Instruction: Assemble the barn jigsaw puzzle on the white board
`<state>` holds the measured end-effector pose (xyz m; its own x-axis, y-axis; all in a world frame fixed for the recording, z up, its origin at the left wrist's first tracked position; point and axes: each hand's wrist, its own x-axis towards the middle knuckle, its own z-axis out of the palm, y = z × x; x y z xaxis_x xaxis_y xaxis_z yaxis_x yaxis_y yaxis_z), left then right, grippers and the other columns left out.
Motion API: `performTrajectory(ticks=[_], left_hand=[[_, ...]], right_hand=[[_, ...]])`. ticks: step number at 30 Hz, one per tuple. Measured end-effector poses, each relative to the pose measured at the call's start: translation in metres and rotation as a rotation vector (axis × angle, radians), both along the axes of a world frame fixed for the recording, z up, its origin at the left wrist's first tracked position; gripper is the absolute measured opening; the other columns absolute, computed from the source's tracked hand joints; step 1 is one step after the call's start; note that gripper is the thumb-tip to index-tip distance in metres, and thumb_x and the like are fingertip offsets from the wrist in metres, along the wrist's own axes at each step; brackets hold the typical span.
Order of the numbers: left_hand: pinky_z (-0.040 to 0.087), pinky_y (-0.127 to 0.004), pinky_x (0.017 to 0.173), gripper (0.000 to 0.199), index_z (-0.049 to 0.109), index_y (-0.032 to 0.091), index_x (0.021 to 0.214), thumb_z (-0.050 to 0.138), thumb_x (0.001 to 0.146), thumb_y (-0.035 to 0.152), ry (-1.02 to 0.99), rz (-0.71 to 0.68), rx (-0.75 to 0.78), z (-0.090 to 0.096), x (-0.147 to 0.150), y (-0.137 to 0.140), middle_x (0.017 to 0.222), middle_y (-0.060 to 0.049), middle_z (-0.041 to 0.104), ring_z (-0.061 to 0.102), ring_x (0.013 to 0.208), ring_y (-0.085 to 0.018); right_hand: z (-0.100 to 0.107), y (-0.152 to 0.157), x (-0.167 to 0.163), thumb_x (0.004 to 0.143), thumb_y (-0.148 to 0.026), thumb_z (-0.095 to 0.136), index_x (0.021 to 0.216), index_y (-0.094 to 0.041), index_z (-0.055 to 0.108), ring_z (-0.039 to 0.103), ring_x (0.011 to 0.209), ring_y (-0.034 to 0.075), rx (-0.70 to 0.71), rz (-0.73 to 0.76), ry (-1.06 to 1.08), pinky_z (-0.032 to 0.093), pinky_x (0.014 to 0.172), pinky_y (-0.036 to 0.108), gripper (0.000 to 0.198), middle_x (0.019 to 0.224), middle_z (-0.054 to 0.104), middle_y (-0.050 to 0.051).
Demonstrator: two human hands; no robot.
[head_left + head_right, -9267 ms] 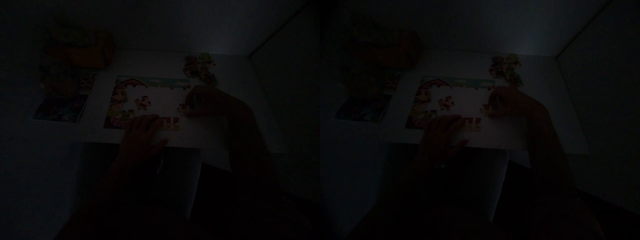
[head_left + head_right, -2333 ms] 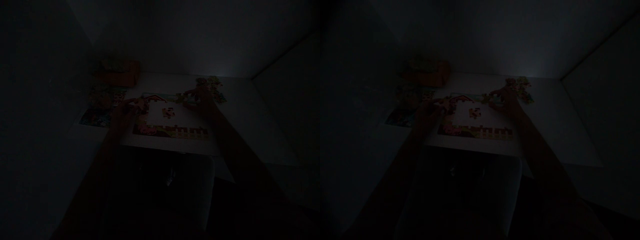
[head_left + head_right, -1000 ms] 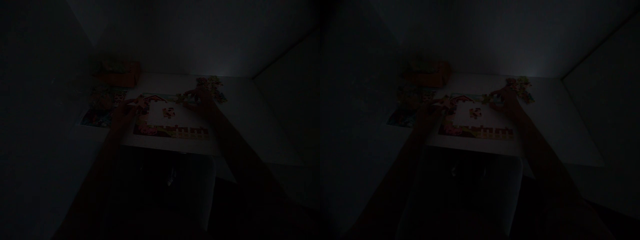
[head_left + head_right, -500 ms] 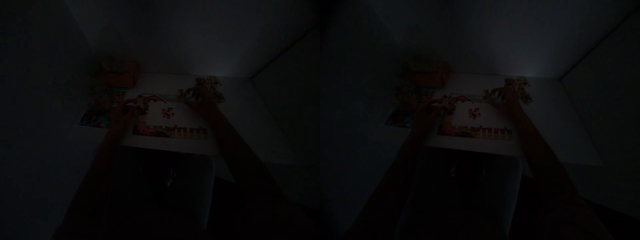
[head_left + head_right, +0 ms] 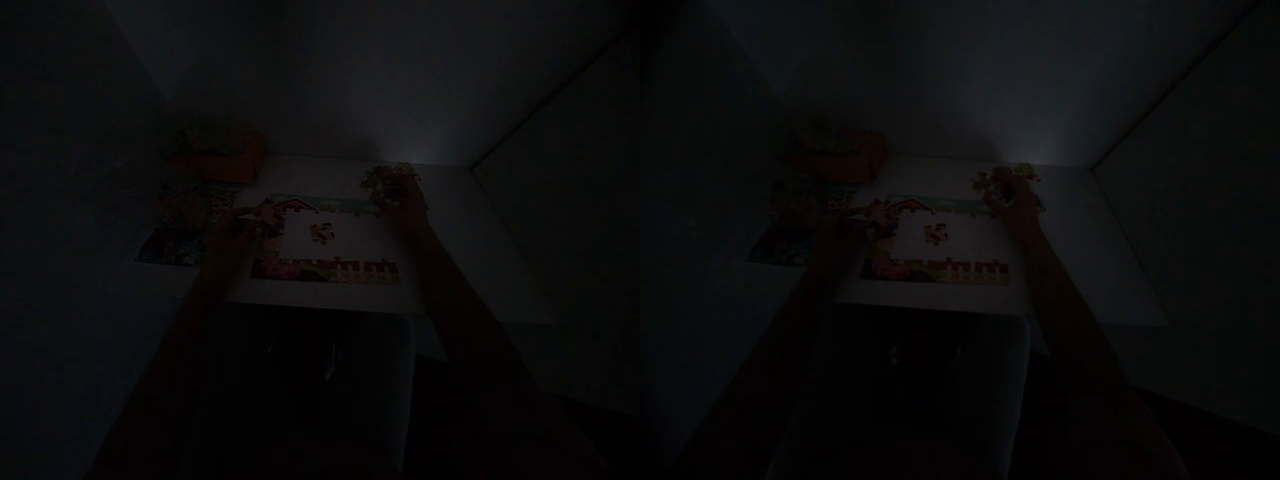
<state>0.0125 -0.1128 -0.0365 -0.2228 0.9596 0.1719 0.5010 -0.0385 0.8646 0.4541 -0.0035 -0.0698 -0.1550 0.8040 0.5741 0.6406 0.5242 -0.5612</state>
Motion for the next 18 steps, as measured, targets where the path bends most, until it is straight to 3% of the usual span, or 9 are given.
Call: performTrajectory(ticks=[4, 11, 13, 18], left_hand=[[0.066, -0.037, 0.08, 0.038, 0.078, 0.026, 0.129, 0.082, 0.097, 0.046, -0.02, 0.027, 0.005, 0.001, 0.001, 0.002, 0.103, -0.008, 0.089, 0.085, 0.096, -0.028], [0.067, -0.039, 0.087, 0.038, 0.081, 0.026, 0.128, 0.08, 0.096, 0.047, 0.064, -0.002, -0.01, 0.001, -0.003, 0.001, 0.112, -0.009, 0.089, 0.084, 0.106, -0.03], [0.067, -0.038, 0.082, 0.04, 0.081, 0.026, 0.127, 0.081, 0.095, 0.049, 0.083, 0.021, -0.022, 0.003, -0.002, 0.0, 0.11, -0.009, 0.088, 0.084, 0.103, -0.03], [0.066, -0.04, 0.078, 0.046, 0.081, 0.026, 0.128, 0.079, 0.095, 0.058, 0.135, 0.064, -0.071, 0.006, -0.001, -0.001, 0.112, -0.01, 0.087, 0.083, 0.101, -0.032]], right_hand=[[0.002, -0.001, -0.002, 0.091, -0.087, 0.082, 0.139, -0.035, 0.071, 0.073, 0.096, 0.033, 0.015, -0.139, 0.221, 0.067, 0.086, 0.055, 0.072, 0.112, 0.075, 0.009], [0.04, -0.011, 0.029, 0.091, -0.075, 0.093, 0.126, -0.034, 0.077, 0.073, 0.109, 0.035, 0.09, 0.002, -0.02, 0.063, 0.095, 0.057, 0.057, 0.13, 0.078, 0.014], [0.039, -0.015, 0.043, 0.087, -0.077, 0.095, 0.125, -0.033, 0.081, 0.073, 0.112, 0.038, 0.075, 0.065, -0.116, 0.063, 0.096, 0.059, 0.06, 0.128, 0.078, 0.014], [0.012, -0.027, 0.067, 0.082, -0.08, 0.096, 0.123, -0.035, 0.087, 0.073, 0.094, 0.034, -0.102, 0.113, -0.149, 0.063, 0.079, 0.054, 0.061, 0.117, 0.076, 0.011]])
